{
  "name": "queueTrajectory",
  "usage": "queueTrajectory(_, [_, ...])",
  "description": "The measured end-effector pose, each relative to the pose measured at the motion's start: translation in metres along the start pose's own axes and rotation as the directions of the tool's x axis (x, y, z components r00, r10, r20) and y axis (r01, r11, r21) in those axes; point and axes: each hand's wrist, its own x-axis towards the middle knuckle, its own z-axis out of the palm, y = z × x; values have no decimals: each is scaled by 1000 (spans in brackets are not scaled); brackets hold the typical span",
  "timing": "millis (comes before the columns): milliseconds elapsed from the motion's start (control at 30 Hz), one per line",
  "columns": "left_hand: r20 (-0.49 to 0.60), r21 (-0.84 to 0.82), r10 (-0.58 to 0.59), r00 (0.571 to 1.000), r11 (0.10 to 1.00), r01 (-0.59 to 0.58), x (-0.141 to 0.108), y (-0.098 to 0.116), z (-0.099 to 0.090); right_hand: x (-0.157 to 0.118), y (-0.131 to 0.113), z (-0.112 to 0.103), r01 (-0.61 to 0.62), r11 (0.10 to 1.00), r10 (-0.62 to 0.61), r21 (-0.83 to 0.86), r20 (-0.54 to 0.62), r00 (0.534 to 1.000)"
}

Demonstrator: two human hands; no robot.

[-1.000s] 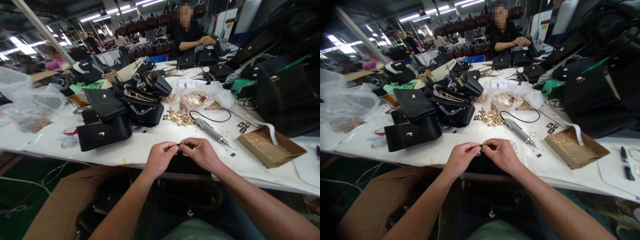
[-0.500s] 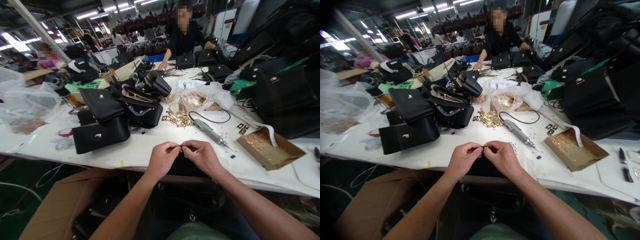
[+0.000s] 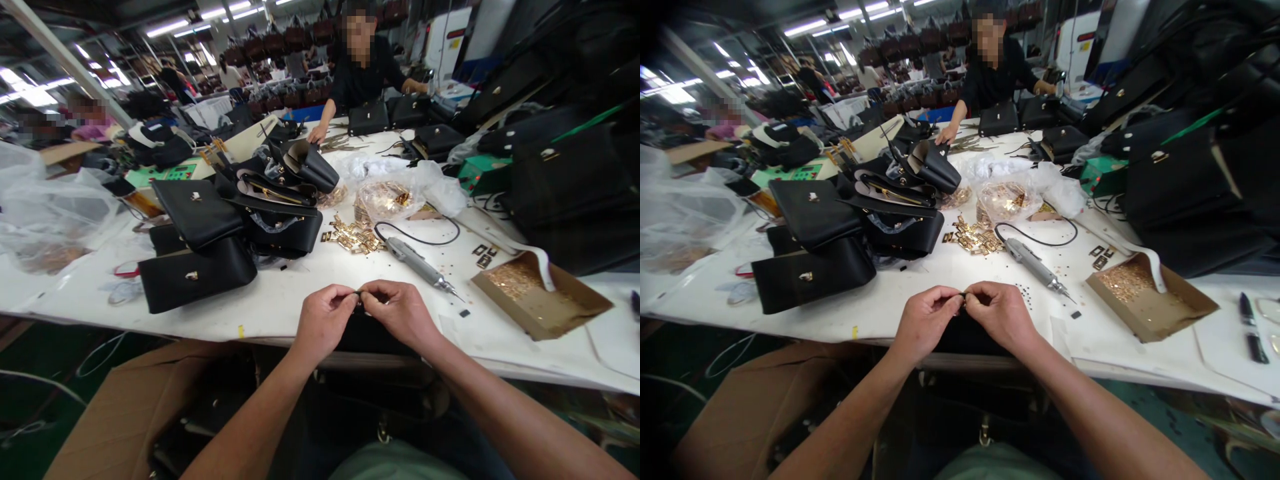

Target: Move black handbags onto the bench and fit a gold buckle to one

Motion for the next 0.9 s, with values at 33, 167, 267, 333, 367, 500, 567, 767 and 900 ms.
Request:
queueTrajectory(33, [10,0,-3,1000,1000,3,1,1,0,1,1,-1,-19,1000,19,23,8,1000])
queueTrajectory(167, [4,29,-20,1000,999,20,9,6,4,6,4,-5,-50,997,50,64,2,999])
queueTrajectory(267, [-17,74,-37,999,997,39,13,6,8,7,7,-6,-42,997,43,69,-15,999])
queueTrajectory(333, [-28,93,-41,999,995,44,15,5,11,7,9,-7,-43,997,45,67,-32,998])
queueTrajectory(367, [-35,98,-40,999,994,44,16,4,12,7,10,-7,-47,996,50,72,-36,998])
queueTrajectory(500, [-64,98,-57,996,993,63,15,4,16,6,12,-6,-49,992,53,117,-29,998])
queueTrajectory(567, [-76,101,-62,995,992,70,13,5,16,5,11,-7,-54,991,57,123,-23,998])
queueTrajectory(767, [-35,58,-30,999,998,32,4,11,13,-4,4,-10,-81,972,77,221,26,997])
queueTrajectory(900, [-35,53,-12,999,998,14,-3,14,12,-9,3,-8,-55,979,59,199,-12,998])
